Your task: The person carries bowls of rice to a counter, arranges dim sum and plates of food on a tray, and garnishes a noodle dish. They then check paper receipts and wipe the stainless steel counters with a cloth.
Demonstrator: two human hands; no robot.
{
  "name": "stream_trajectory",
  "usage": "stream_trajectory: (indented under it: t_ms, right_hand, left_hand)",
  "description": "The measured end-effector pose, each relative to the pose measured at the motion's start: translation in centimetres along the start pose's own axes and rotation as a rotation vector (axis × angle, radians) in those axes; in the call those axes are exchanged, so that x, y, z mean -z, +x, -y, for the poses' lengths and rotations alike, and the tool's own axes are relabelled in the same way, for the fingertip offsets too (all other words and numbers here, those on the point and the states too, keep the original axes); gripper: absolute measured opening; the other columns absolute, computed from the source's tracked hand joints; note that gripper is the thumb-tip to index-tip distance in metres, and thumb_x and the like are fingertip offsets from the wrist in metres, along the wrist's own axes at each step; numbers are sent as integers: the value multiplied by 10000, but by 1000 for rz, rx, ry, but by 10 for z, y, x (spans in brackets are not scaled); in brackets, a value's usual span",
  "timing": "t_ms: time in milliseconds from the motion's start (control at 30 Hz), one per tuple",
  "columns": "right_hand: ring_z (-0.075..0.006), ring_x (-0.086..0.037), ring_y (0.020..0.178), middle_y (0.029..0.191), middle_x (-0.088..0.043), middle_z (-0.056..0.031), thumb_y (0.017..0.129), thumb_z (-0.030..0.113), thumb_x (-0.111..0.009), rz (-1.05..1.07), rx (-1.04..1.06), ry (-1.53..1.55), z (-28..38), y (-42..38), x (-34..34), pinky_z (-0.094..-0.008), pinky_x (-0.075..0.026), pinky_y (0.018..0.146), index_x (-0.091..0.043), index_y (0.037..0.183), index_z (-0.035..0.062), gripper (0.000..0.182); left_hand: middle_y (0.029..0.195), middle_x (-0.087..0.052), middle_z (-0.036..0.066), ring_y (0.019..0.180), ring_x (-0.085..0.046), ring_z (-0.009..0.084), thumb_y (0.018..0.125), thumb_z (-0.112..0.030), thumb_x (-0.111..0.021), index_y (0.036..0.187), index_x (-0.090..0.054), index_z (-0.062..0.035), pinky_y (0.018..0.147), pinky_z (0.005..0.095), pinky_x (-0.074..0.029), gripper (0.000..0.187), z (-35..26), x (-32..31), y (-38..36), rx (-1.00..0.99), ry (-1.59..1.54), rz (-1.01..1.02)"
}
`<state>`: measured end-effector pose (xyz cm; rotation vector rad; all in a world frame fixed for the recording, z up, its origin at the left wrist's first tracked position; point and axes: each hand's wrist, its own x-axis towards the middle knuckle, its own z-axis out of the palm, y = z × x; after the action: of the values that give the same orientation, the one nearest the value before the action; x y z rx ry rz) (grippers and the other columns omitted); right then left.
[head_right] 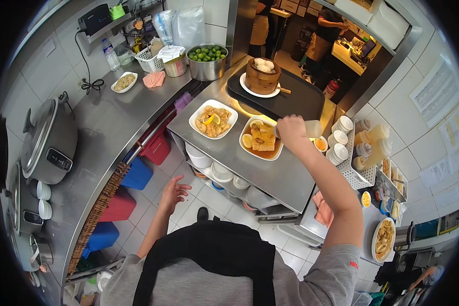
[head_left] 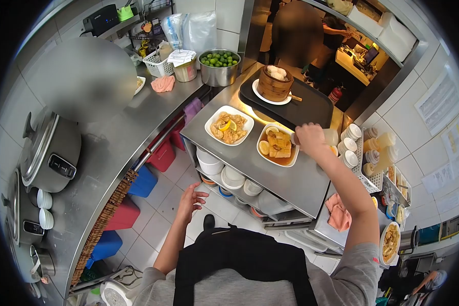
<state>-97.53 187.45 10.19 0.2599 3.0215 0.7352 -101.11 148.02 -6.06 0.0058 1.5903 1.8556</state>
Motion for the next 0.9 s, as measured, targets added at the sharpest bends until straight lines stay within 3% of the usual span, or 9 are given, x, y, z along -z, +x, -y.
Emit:
stream_trajectory:
  t_ms: [200, 300, 333, 433, 533, 567, 633, 700, 900]
  right_hand:
    - [-274, -632, 810, 815, -650, -131, 597, 297, -758, 127, -104, 351, -18, -42, 24, -346, -499, 696, -622, 907, 41, 425]
    - [-249, -633, 773, 817, -649, -119, 638, 347, -754, 16, -279, 933, -40, -59, -42, -338, -489, 672, -596, 989, 25, 502]
    - [-183, -604, 779, 852, -628, -80, 708, 353, -722, 62, -370, 1304, -40, -74, -42, -319, -465, 701, -570, 1024, 12, 490]
    - [-133, -553, 824, 914, -599, -48, 760, 306, -690, -323, -505, 1691, -55, -126, -58, -289, -440, 736, -551, 1051, 2, 444]
    - [-106, -522, 863, 943, -583, -47, 786, 182, -649, -916, -803, 1371, -87, -194, -48, -259, -413, 774, -529, 1072, 14, 353]
    - [-114, -525, 859, 961, -582, -61, 774, 145, -654, -952, -904, 1258, -106, -212, -41, -249, -412, 768, -530, 1060, 10, 340]
    - [-169, -541, 907, 1017, -577, -97, 796, 97, -631, -1320, -817, 979, -141, -232, -58, -295, -425, 809, -514, 1080, -3, 323]
    - [-199, -525, 966, 1056, -560, -115, 808, 98, -632, -1352, -906, 801, -165, -242, -81, -318, -410, 855, -483, 1117, -20, 363]
    - [-225, -448, 1131, 1256, -437, -160, 789, 69, -642, -1267, -766, 1065, -200, -261, -208, -319, -358, 960, -314, 1316, -40, 630]
  left_hand:
    - [892, -627, 86, 687, -533, 110, 904, -475, -359, 1256, -400, -111, 578, 242, -411, 508, 7, -21, 8, 24, 17, 69]
    - [898, -628, 85, 687, -533, 110, 899, -464, -382, 1240, -411, -127, 586, 244, -410, 481, 6, -41, 12, 27, 33, 138]
    - [900, -628, 85, 687, -533, 110, 898, -460, -391, 1235, -415, -132, 589, 244, -409, 472, 6, -50, 14, 31, 34, 164]
    - [911, -620, 66, 688, -527, 106, 898, -464, -388, 1243, -428, -162, 573, 227, -396, 461, 6, -69, 12, 57, 99, 152]
    - [893, -619, 57, 686, -536, 105, 892, -417, -426, 1225, -449, -170, 573, 227, -404, 415, 19, -75, 11, 60, 130, 168]
    - [888, -619, 56, 688, -538, 105, 890, -407, -435, 1222, -451, -168, 574, 227, -407, 409, 22, -74, 9, 50, 131, 154]
    - [903, -626, 64, 722, -555, 115, 882, -353, -458, 1218, -440, -151, 601, 250, -432, 392, 37, -74, 8, 63, 128, 173]
    - [919, -630, 67, 731, -557, 122, 878, -331, -476, 1212, -427, -132, 611, 269, -443, 392, 40, -86, 6, 80, 129, 177]
    - [928, -631, 38, 737, -573, 105, 883, -321, -486, 1220, -421, -136, 624, 270, -452, 390, 57, -109, 3, 97, 95, 259]
